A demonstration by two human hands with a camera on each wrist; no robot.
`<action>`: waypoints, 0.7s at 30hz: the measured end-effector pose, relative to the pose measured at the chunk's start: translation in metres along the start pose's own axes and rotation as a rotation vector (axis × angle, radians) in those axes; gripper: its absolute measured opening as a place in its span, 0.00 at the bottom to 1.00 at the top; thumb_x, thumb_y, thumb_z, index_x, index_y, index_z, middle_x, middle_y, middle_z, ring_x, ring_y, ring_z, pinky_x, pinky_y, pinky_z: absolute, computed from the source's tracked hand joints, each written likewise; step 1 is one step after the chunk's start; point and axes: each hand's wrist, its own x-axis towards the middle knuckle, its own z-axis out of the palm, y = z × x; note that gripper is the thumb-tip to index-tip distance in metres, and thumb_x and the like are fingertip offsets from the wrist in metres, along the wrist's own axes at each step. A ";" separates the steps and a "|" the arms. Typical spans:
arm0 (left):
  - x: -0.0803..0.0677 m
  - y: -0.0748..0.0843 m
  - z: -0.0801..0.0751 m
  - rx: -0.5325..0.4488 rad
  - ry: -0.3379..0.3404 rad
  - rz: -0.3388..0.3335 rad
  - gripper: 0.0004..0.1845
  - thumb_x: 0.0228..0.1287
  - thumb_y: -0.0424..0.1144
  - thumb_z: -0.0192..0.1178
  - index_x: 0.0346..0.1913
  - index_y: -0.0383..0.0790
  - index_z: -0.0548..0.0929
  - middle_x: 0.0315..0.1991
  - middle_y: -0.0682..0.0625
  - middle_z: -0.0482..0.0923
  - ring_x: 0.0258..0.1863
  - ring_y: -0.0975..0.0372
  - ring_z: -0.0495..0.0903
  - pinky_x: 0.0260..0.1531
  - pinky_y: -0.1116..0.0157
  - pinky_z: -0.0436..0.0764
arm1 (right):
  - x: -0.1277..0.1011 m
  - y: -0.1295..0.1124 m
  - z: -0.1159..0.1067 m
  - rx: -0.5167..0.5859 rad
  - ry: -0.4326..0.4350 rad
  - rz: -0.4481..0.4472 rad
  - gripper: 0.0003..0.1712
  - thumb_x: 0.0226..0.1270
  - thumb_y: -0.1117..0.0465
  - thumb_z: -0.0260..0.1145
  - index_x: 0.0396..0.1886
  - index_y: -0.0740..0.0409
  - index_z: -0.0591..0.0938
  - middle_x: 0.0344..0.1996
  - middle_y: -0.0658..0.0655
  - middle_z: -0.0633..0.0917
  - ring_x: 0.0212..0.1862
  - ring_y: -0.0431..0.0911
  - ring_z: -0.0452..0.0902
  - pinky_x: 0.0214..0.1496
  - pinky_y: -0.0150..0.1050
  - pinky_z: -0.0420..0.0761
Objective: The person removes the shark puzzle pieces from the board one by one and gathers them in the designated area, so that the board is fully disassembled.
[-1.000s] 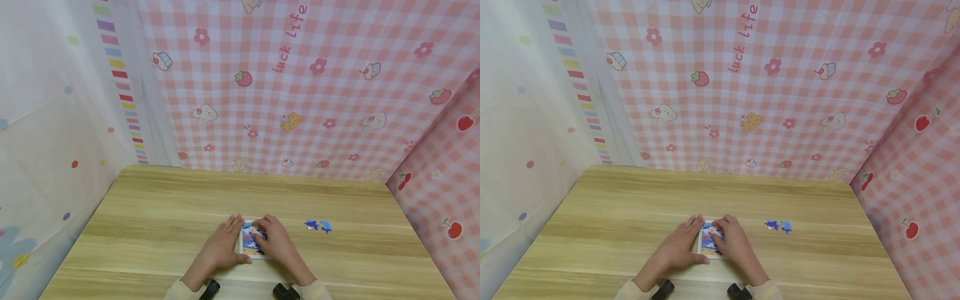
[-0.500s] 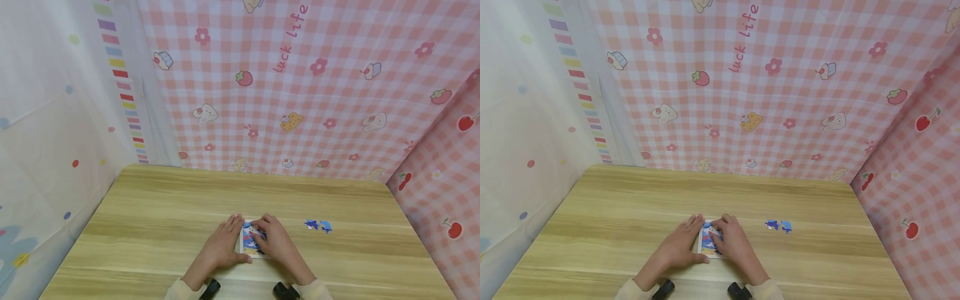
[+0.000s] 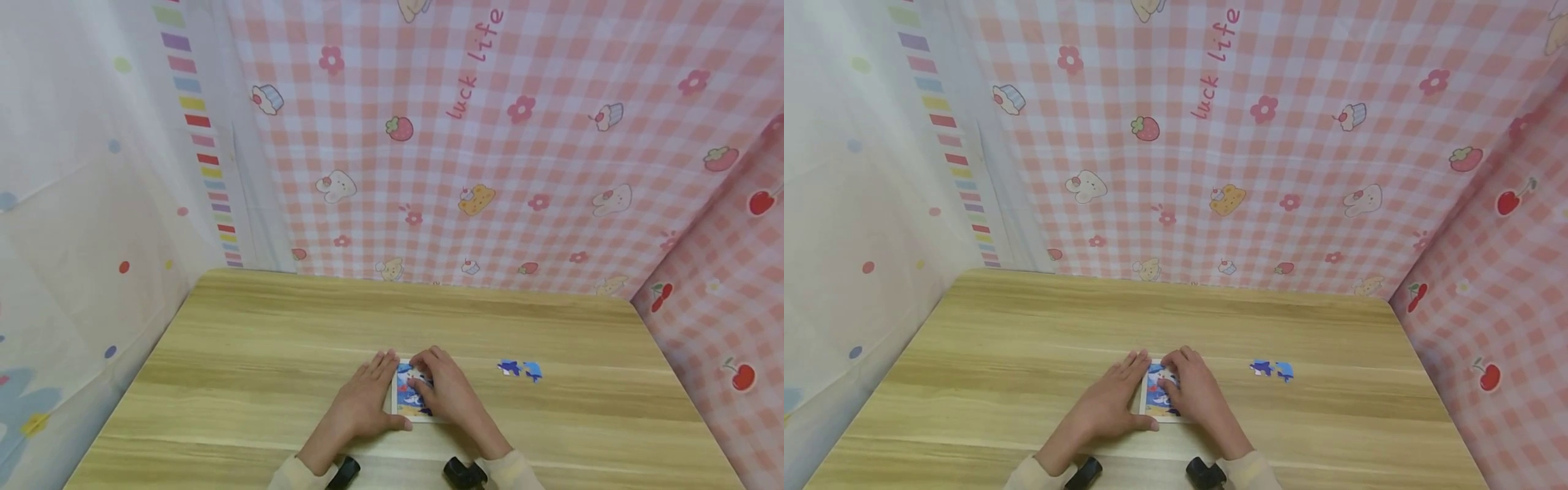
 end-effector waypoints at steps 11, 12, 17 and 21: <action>0.001 0.000 0.002 -0.012 -0.003 -0.014 0.63 0.53 0.65 0.73 0.82 0.35 0.53 0.84 0.43 0.48 0.84 0.51 0.48 0.83 0.49 0.54 | 0.002 -0.003 -0.002 0.073 0.003 0.033 0.14 0.65 0.63 0.74 0.48 0.56 0.83 0.42 0.50 0.83 0.43 0.41 0.78 0.47 0.38 0.83; 0.001 0.000 0.002 -0.015 -0.004 -0.014 0.63 0.53 0.65 0.73 0.82 0.35 0.53 0.84 0.43 0.48 0.84 0.51 0.48 0.83 0.49 0.54 | 0.002 -0.003 -0.002 0.082 0.002 0.037 0.14 0.65 0.63 0.74 0.48 0.57 0.83 0.41 0.50 0.83 0.42 0.41 0.78 0.47 0.38 0.84; 0.000 0.001 0.000 -0.035 -0.011 -0.019 0.62 0.53 0.64 0.73 0.82 0.36 0.53 0.84 0.43 0.48 0.84 0.51 0.47 0.83 0.49 0.53 | 0.004 -0.004 -0.002 0.134 -0.014 0.058 0.14 0.63 0.66 0.75 0.47 0.59 0.83 0.37 0.51 0.85 0.40 0.41 0.79 0.43 0.34 0.83; 0.000 0.001 -0.001 -0.041 -0.008 -0.019 0.62 0.53 0.64 0.74 0.82 0.36 0.54 0.84 0.43 0.48 0.84 0.51 0.47 0.83 0.49 0.53 | 0.005 -0.004 -0.001 0.147 -0.015 0.054 0.14 0.63 0.67 0.74 0.48 0.61 0.84 0.34 0.51 0.85 0.37 0.41 0.78 0.40 0.31 0.81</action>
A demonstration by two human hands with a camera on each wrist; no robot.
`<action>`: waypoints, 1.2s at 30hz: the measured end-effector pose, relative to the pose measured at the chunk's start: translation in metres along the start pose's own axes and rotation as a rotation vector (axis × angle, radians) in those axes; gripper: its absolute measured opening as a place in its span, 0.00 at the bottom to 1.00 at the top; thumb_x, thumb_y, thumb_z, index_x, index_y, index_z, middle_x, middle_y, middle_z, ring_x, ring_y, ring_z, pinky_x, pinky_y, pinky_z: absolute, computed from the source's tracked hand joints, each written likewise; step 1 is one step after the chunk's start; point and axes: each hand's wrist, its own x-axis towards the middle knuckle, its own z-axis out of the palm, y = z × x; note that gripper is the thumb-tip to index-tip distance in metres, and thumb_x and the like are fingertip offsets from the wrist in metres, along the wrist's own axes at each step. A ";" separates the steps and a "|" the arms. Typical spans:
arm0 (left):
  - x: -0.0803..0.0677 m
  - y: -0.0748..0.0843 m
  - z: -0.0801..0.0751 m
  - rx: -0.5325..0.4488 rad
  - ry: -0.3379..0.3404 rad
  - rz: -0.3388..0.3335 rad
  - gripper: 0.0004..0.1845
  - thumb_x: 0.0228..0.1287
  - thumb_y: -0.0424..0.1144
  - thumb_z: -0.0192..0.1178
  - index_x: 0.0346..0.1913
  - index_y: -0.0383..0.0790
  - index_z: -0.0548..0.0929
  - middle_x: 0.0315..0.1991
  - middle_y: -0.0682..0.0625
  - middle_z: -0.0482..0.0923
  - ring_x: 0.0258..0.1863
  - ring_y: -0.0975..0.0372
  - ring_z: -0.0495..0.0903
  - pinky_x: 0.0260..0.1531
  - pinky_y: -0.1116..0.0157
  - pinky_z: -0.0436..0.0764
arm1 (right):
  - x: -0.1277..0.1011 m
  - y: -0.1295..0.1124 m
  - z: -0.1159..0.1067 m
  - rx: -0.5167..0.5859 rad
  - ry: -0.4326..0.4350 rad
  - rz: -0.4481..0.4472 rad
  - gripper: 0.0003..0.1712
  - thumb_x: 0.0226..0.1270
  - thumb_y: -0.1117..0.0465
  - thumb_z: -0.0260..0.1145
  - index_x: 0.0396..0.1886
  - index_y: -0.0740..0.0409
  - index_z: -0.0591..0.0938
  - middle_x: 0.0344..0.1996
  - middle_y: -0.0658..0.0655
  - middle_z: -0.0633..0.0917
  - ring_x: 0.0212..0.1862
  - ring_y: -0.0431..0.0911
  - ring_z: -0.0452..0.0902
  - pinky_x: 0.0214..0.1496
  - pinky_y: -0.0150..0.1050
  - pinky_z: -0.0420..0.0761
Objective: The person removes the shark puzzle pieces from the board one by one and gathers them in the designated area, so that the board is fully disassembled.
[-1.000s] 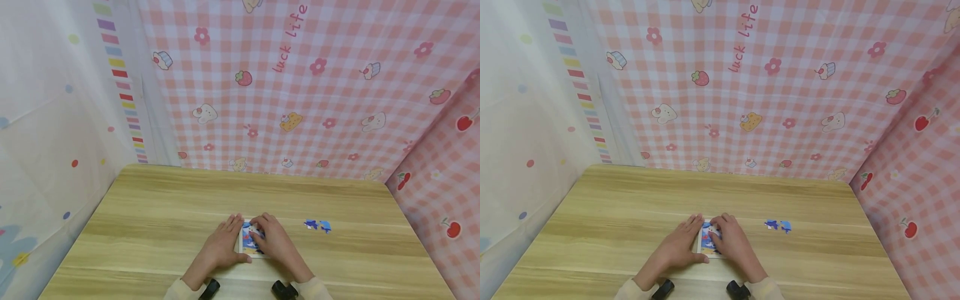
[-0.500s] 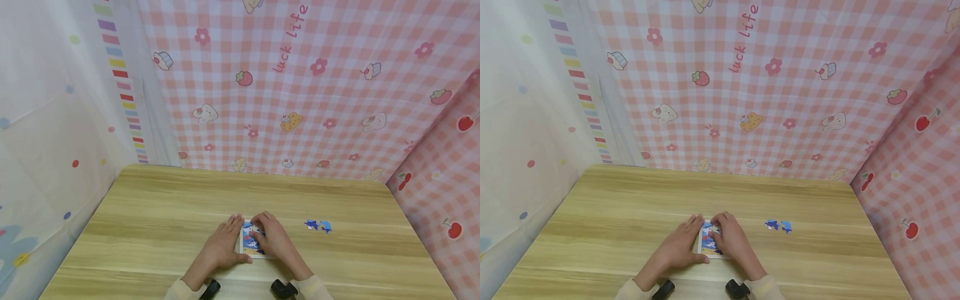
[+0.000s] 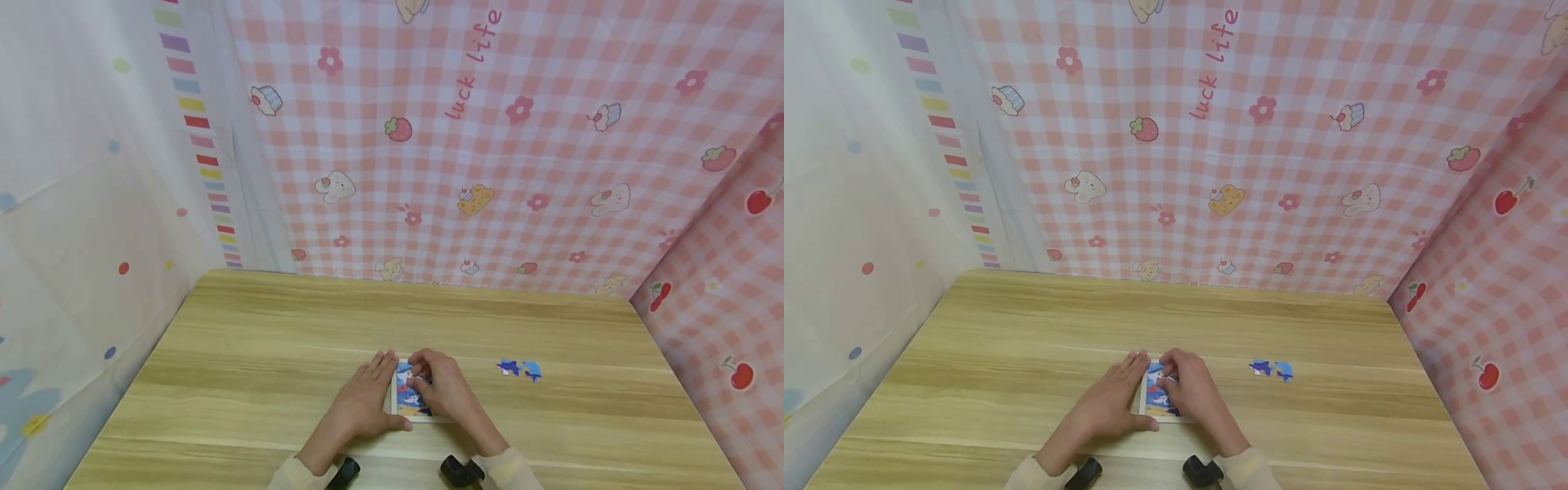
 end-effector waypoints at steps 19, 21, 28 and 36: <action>-0.003 0.001 0.000 0.010 0.002 0.002 0.62 0.53 0.64 0.73 0.81 0.36 0.54 0.84 0.43 0.48 0.84 0.51 0.47 0.83 0.49 0.52 | -0.005 0.003 0.006 -0.014 0.062 0.006 0.13 0.63 0.65 0.75 0.46 0.61 0.84 0.30 0.47 0.82 0.33 0.37 0.74 0.36 0.28 0.78; -0.003 0.001 0.000 0.013 0.005 0.002 0.62 0.53 0.64 0.74 0.81 0.36 0.54 0.84 0.43 0.48 0.84 0.51 0.47 0.83 0.49 0.52 | -0.005 0.003 0.007 -0.019 0.071 -0.003 0.13 0.63 0.65 0.75 0.46 0.61 0.84 0.30 0.47 0.82 0.33 0.37 0.74 0.35 0.28 0.78; -0.002 0.000 0.000 0.019 0.002 0.003 0.62 0.53 0.64 0.73 0.82 0.36 0.54 0.84 0.43 0.48 0.84 0.51 0.47 0.83 0.49 0.52 | -0.007 0.004 0.009 -0.017 0.092 -0.019 0.12 0.63 0.67 0.74 0.46 0.62 0.84 0.30 0.48 0.82 0.32 0.35 0.73 0.34 0.27 0.78; -0.001 -0.001 0.000 0.029 0.004 0.010 0.62 0.53 0.65 0.73 0.82 0.37 0.53 0.84 0.44 0.47 0.84 0.52 0.47 0.83 0.50 0.53 | -0.009 0.005 0.008 0.067 0.118 -0.013 0.13 0.63 0.68 0.74 0.47 0.61 0.84 0.30 0.48 0.82 0.29 0.33 0.73 0.30 0.27 0.78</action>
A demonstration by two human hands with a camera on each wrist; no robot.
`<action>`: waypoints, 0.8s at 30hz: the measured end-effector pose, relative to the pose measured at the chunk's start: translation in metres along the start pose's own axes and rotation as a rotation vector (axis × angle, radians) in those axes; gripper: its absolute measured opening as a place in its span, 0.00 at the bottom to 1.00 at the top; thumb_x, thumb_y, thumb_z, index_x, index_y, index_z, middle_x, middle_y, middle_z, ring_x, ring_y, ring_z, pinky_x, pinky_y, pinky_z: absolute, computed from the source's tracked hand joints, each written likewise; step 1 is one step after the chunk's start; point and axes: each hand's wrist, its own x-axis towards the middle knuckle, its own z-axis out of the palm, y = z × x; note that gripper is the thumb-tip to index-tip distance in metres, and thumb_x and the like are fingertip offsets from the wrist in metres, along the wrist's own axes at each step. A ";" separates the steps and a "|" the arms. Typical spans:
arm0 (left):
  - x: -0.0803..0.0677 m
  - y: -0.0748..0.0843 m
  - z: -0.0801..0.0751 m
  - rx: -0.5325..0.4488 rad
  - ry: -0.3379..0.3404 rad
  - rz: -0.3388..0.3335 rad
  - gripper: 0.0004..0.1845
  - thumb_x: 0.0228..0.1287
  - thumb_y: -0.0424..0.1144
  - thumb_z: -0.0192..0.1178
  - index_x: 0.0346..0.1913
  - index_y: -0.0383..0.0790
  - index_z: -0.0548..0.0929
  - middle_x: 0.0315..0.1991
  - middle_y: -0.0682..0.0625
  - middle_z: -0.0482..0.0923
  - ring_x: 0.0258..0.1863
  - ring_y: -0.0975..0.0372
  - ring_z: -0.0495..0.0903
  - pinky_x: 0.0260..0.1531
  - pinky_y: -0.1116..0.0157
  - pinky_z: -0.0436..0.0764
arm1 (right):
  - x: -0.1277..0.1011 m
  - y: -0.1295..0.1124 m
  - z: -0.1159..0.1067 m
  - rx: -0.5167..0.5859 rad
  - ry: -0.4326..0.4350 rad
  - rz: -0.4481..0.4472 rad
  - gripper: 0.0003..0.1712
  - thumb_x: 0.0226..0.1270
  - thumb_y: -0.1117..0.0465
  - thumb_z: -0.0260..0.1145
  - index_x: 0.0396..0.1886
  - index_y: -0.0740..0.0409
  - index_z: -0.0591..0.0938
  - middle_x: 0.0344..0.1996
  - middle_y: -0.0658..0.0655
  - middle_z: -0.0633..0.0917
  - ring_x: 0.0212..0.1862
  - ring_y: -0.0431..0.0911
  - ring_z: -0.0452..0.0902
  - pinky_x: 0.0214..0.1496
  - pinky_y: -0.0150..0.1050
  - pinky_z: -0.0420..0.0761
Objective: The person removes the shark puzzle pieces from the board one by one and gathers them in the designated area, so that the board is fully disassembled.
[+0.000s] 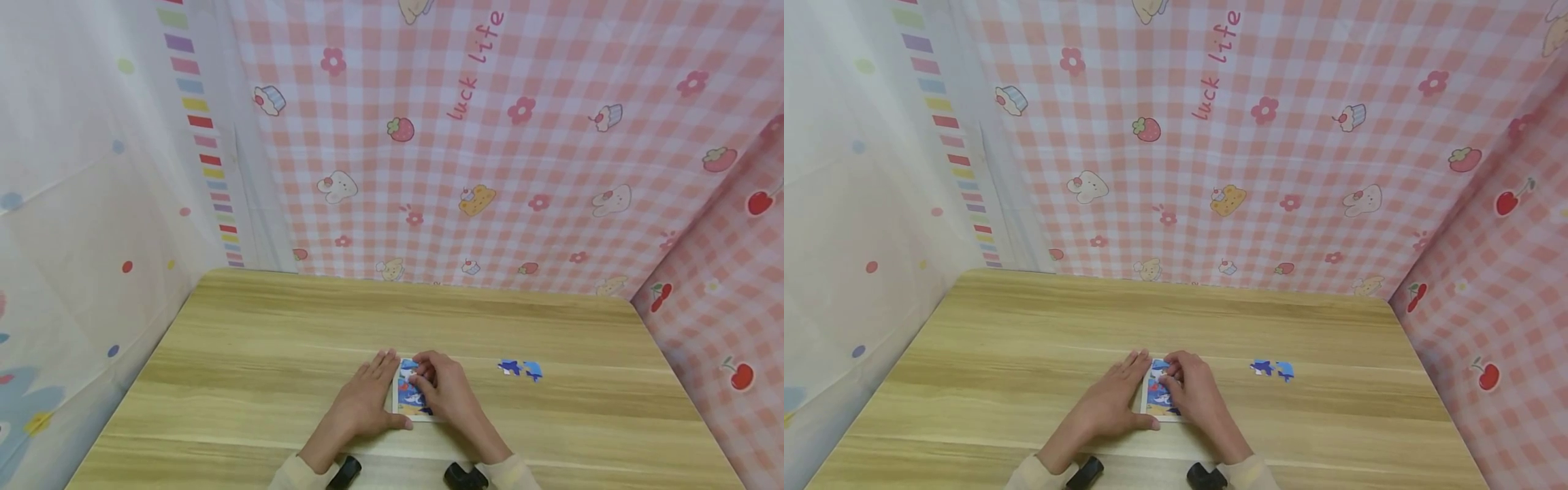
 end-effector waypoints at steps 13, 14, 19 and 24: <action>0.001 0.001 -0.001 0.004 0.006 -0.004 0.63 0.52 0.65 0.73 0.82 0.36 0.53 0.84 0.44 0.48 0.84 0.51 0.48 0.83 0.49 0.54 | -0.002 0.001 -0.023 0.057 -0.002 0.105 0.14 0.63 0.67 0.74 0.49 0.58 0.87 0.30 0.46 0.85 0.31 0.35 0.77 0.32 0.26 0.80; 0.001 0.001 0.000 0.005 0.007 -0.004 0.63 0.52 0.65 0.73 0.82 0.36 0.53 0.84 0.44 0.48 0.84 0.51 0.48 0.83 0.49 0.54 | -0.002 0.001 -0.025 0.057 -0.002 0.109 0.14 0.64 0.67 0.74 0.49 0.58 0.87 0.30 0.46 0.85 0.31 0.36 0.77 0.33 0.26 0.81; 0.000 0.001 0.000 0.002 0.009 -0.007 0.63 0.52 0.65 0.73 0.82 0.36 0.54 0.84 0.44 0.48 0.84 0.51 0.48 0.83 0.49 0.54 | -0.002 0.006 -0.036 0.045 0.006 0.114 0.14 0.65 0.67 0.73 0.50 0.59 0.86 0.31 0.47 0.84 0.34 0.38 0.78 0.37 0.26 0.82; 0.000 0.001 0.000 -0.002 0.008 -0.012 0.63 0.52 0.65 0.74 0.82 0.36 0.54 0.84 0.44 0.48 0.84 0.51 0.48 0.83 0.49 0.54 | -0.005 0.015 -0.047 0.002 0.035 0.105 0.15 0.65 0.68 0.73 0.51 0.60 0.86 0.33 0.48 0.85 0.36 0.39 0.79 0.40 0.27 0.84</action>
